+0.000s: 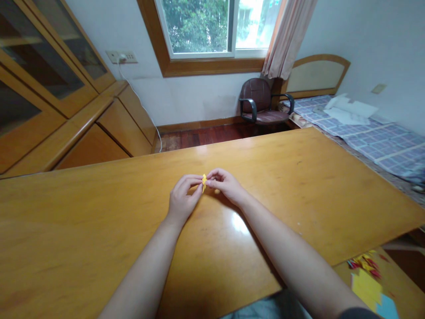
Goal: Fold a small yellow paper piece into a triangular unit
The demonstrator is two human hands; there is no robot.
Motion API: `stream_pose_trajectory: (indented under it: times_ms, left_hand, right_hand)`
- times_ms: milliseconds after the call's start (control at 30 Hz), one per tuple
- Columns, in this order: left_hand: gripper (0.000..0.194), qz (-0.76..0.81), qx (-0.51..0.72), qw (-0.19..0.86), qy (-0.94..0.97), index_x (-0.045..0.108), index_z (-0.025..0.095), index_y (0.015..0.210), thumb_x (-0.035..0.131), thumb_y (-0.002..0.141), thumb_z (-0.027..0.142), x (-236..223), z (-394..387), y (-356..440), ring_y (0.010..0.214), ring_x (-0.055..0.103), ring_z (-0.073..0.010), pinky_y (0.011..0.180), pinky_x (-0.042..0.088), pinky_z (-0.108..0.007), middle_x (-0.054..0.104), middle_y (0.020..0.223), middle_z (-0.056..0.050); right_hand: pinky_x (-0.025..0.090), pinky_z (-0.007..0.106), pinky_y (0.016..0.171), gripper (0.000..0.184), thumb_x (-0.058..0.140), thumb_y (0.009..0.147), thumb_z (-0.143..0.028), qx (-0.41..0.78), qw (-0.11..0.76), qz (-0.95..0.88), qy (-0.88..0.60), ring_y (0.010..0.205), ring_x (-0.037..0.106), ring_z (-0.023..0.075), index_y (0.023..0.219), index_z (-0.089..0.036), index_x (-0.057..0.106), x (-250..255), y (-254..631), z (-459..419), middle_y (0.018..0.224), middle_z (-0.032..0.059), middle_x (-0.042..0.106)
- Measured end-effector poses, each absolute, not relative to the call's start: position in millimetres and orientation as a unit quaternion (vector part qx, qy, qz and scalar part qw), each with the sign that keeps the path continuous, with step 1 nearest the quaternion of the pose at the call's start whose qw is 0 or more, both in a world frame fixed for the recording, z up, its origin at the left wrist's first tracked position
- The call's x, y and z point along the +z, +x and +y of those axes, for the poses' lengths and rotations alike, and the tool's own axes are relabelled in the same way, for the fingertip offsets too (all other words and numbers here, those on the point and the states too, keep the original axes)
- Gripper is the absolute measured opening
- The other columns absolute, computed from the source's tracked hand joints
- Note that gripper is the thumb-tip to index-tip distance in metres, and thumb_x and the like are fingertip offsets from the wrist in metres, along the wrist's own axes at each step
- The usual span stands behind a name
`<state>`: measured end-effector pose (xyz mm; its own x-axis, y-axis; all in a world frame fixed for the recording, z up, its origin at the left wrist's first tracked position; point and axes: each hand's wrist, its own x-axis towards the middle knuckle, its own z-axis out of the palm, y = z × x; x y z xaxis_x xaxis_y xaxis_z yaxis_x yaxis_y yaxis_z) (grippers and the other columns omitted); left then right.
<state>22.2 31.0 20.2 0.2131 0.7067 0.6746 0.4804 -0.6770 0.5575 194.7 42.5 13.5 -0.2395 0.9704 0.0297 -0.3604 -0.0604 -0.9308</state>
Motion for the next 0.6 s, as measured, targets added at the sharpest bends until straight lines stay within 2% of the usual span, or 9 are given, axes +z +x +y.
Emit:
stream_pose_trajectory:
  times_ms: [300,600]
  left_hand:
    - [0.002,0.403,0.51,0.137,0.748,0.066,0.02,0.088,0.064,0.087,0.019,22.1,28.8,24.6,0.09,0.067,-0.0158,0.081,0.057,-0.031,0.07,0.094,-0.004]
    - [0.006,0.405,0.559,0.268,0.673,0.064,0.019,0.09,0.066,0.085,0.021,9.7,32.6,25.1,0.092,0.066,-0.0154,0.086,0.056,-0.031,0.067,0.094,-0.004]
  right_hand:
    - [0.04,0.025,0.067,0.03,0.083,0.067,-0.036,0.612,0.534,-0.471,-0.345,0.07,0.053,0.011,0.083,-0.019,0.063,13.6,191.1,40.4,0.075,-0.0029,0.061]
    - [0.041,0.025,0.067,0.029,0.079,0.07,-0.036,0.569,0.547,-0.504,-0.351,0.071,0.053,0.0114,0.087,-0.02,0.062,5.0,186.5,42.1,0.077,-0.0026,0.06]
